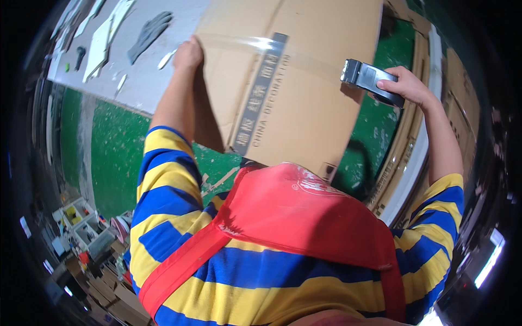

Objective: The person tapes a cardboard box, prints a label, and then assembles white flat-pack furniture panels on a workbench. They use a tape dispenser, a computer, and a power drill to join the panels together.

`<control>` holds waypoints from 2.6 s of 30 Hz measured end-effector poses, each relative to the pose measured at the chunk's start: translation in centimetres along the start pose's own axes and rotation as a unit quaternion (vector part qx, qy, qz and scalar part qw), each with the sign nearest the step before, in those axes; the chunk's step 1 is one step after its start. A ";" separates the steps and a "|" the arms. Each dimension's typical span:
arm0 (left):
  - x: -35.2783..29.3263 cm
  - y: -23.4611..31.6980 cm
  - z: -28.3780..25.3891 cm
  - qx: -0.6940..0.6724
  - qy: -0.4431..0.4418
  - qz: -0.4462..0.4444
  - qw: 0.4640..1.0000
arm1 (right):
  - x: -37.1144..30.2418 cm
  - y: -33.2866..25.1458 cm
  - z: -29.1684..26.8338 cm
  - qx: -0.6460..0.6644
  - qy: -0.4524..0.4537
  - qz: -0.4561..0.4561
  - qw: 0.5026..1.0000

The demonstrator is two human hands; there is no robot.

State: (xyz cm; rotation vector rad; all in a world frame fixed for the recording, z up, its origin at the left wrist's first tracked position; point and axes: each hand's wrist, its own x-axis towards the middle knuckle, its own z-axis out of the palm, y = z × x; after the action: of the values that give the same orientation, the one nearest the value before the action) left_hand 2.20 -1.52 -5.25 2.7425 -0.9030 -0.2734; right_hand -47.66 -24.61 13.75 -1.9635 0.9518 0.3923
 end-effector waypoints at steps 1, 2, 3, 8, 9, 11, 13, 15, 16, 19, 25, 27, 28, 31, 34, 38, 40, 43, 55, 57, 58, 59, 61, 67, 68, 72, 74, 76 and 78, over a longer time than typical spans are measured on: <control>0.6 -1.0 0.5 0.014 0.007 0.010 1.000 | -0.7 2.6 -0.9 -0.027 0.017 -0.031 0.999; 0.5 -1.3 0.7 0.047 0.012 0.023 0.999 | -2.0 4.1 -1.7 -0.033 0.024 -0.017 0.999; 0.1 -0.8 0.4 0.068 0.023 0.063 0.995 | -3.1 5.5 -2.3 -0.036 0.032 -0.002 0.999; -7.4 7.4 1.2 0.104 0.242 0.092 0.960 | -4.8 8.0 -3.2 -0.104 0.039 0.033 0.993; -11.7 12.0 2.0 -0.016 0.157 0.156 0.975 | -4.4 8.0 -2.7 -0.095 0.040 0.043 0.994; -22.9 21.2 1.2 -0.162 -0.075 0.257 0.950 | -4.3 8.6 -2.2 -0.082 0.045 0.046 0.995; -28.7 26.7 4.0 -0.148 -0.064 0.411 0.897 | -4.2 8.7 -2.4 -0.081 0.038 0.041 0.995; -29.5 28.5 4.8 -0.123 -0.051 0.438 0.889 | -4.9 9.0 -2.4 -0.071 0.047 0.040 0.996; -28.9 29.0 4.7 -0.091 -0.044 0.429 0.897 | -5.2 9.2 -2.4 -0.064 0.051 0.041 0.996; -28.8 29.6 5.1 -0.049 -0.038 0.415 0.908 | -6.0 9.7 -2.8 -0.050 0.039 0.042 0.997; -28.5 29.7 6.6 -0.025 -0.034 0.493 0.869 | -4.1 12.5 -1.2 -0.115 0.049 0.013 0.992; -28.2 30.2 6.5 -0.006 -0.037 0.528 0.849 | -2.0 11.0 0.0 -0.098 0.042 0.069 0.992; -28.0 30.4 6.5 0.002 -0.043 0.535 0.844 | -1.0 10.8 0.9 -0.076 0.045 0.092 0.992; -27.7 31.3 6.3 0.059 -0.050 0.566 0.821 | 0.2 11.5 2.2 -0.019 0.049 0.089 0.995; -26.8 32.5 4.5 0.176 -0.111 0.586 0.783 | -0.6 11.9 2.4 0.177 -0.004 0.159 0.971; -24.1 34.2 7.0 0.134 -0.168 0.659 0.721 | -5.8 10.6 5.8 0.293 0.211 0.181 0.915; -23.4 32.0 8.7 0.024 -0.151 0.677 0.719 | -8.3 6.8 8.5 0.287 0.363 0.099 0.881; -22.1 24.3 3.7 -0.157 -0.082 0.622 0.762 | -9.3 4.5 14.9 0.146 0.460 -0.004 0.876; -12.5 -13.2 -2.9 -0.193 -0.084 0.238 0.948 | -7.1 -0.5 30.4 -0.080 0.640 0.127 0.754; -16.9 -14.4 -6.7 -0.076 -0.093 0.215 0.969 | -9.9 2.4 32.6 0.124 0.458 0.271 0.837; -17.2 -14.4 -9.0 -0.069 -0.157 0.202 0.964 | -10.4 2.7 33.6 0.163 0.422 0.253 0.855; -16.7 -13.5 -10.5 -0.041 -0.235 0.189 0.953 | -10.9 3.3 34.2 0.123 0.434 0.251 0.856; -15.0 -13.9 -11.4 -0.054 -0.355 0.130 0.924 | -11.5 1.3 32.5 0.191 0.323 0.285 0.882; -14.4 -14.8 -8.7 -0.436 -0.520 -0.088 0.729 | -10.0 1.4 32.7 0.430 0.217 0.193 0.855; -15.1 -15.5 -7.8 -0.477 -0.531 -0.070 0.697 | -9.8 2.3 34.1 0.474 0.234 0.160 0.834; -16.5 -15.4 -7.1 -0.428 -0.499 -0.001 0.753 | -9.6 2.6 35.1 0.496 0.255 0.146 0.817; -15.7 -14.4 -8.9 -0.211 -0.500 0.036 0.839 | -10.3 2.0 33.3 0.362 0.216 0.251 0.871; -16.8 -12.4 -12.0 0.022 -0.262 0.250 0.932 | -10.9 -3.1 30.5 -0.028 0.272 0.346 0.898; -17.1 -11.0 -12.1 0.077 -0.060 0.464 0.881 | -10.0 -3.8 31.1 -0.250 0.482 0.068 0.837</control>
State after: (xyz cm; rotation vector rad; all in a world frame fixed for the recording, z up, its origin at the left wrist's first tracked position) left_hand -2.23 19.40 4.88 2.0805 -2.1867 -0.1796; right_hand -48.53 7.05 4.77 -2.6271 1.7537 -0.3925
